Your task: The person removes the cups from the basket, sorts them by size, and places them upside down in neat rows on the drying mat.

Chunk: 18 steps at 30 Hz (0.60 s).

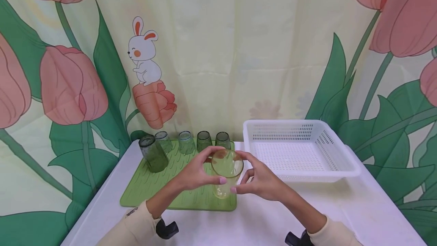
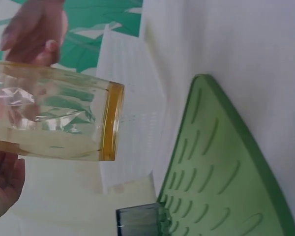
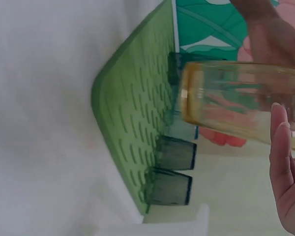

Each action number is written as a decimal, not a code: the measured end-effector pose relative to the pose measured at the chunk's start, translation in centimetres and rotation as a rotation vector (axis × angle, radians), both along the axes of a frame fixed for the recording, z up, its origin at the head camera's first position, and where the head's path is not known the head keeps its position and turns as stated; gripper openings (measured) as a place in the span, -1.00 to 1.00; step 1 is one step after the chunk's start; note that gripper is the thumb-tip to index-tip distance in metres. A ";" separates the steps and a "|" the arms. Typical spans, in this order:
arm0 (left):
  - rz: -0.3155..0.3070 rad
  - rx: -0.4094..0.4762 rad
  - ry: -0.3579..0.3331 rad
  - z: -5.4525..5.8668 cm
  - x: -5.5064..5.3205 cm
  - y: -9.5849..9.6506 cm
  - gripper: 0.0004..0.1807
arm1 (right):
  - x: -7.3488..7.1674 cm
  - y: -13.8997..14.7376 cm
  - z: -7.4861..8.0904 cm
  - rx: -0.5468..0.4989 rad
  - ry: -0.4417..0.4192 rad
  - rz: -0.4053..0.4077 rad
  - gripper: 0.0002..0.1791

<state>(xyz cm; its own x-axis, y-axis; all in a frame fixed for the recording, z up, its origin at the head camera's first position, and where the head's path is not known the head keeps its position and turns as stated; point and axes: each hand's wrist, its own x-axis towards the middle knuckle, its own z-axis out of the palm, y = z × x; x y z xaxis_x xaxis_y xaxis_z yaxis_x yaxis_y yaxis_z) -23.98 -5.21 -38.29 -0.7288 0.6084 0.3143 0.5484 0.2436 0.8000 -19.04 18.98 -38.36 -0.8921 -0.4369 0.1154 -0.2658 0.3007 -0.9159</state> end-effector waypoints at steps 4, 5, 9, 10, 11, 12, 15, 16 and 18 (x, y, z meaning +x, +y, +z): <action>-0.015 0.017 0.026 1.0 0.1 -0.1 -0.15 | 0.0 -0.4 -1.6 0.034 -0.035 -0.026 0.02; -0.018 0.022 0.032 1.2 0.2 -0.1 -0.16 | -0.1 -0.6 -2.1 0.031 -0.041 -0.031 0.02; -0.029 0.037 0.037 1.7 0.6 0.1 -0.17 | -0.3 -1.6 -4.3 -0.018 -0.060 -0.004 0.05; -0.031 0.040 0.036 1.8 0.7 0.2 -0.17 | -0.4 -1.9 -4.7 -0.036 -0.056 0.008 0.04; -0.031 0.044 0.031 1.8 0.9 0.3 -0.17 | -0.5 -2.2 -5.2 -0.052 -0.054 0.020 0.03; -0.032 0.047 0.029 1.8 0.9 0.3 -0.16 | -0.6 -2.4 -5.6 -0.066 -0.052 0.030 0.02; -0.034 0.057 0.027 1.6 1.0 0.5 -0.15 | -0.8 -3.1 -6.5 -0.102 -0.036 0.033 -0.01; -0.034 0.061 0.029 1.5 1.0 0.5 -0.15 | -0.8 -3.2 -6.6 -0.107 -0.037 0.028 -0.02; -0.035 0.069 0.031 1.2 1.0 0.5 -0.15 | -0.9 -3.2 -6.8 -0.108 -0.036 0.017 -0.05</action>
